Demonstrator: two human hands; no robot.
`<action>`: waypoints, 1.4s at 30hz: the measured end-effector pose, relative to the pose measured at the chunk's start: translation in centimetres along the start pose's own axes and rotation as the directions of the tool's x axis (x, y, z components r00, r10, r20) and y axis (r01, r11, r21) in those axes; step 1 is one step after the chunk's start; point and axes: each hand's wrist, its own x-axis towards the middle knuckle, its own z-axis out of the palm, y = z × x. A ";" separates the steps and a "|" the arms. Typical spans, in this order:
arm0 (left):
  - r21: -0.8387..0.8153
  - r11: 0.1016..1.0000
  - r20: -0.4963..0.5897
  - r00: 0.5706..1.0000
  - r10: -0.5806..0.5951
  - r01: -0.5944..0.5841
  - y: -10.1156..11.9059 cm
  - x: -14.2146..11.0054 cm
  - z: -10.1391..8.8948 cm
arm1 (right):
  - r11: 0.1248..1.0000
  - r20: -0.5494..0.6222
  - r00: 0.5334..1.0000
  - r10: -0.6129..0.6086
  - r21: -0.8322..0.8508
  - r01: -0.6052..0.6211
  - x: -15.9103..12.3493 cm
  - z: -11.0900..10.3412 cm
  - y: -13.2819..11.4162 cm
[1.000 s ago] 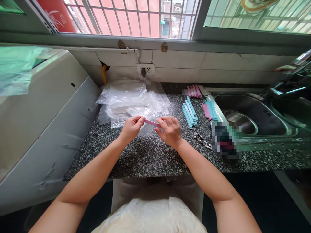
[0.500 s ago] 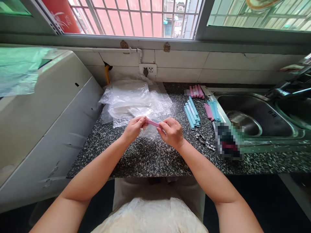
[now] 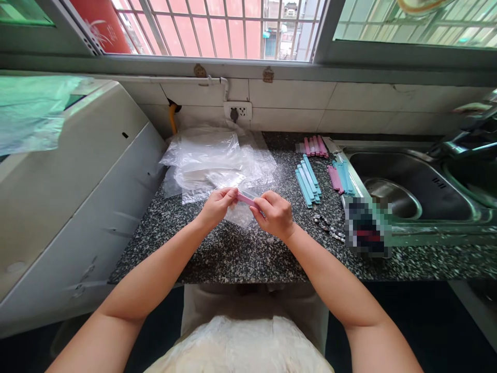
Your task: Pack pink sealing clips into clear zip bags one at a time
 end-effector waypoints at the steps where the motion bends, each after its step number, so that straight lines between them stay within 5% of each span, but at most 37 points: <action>1: -0.012 1.000 -0.001 1.000 -0.014 0.014 -0.1 0.0 0.1 | 1.000 0.001 1.000 0.000 0.003 0.000 0.0 0.0 0.0; 42: -0.346 0.912 0.027 0.974 -0.227 0.222 0.0 0.0 0.8 | 0.998 -0.001 1.000 -0.023 0.057 0.023 0.2 -0.4 -0.2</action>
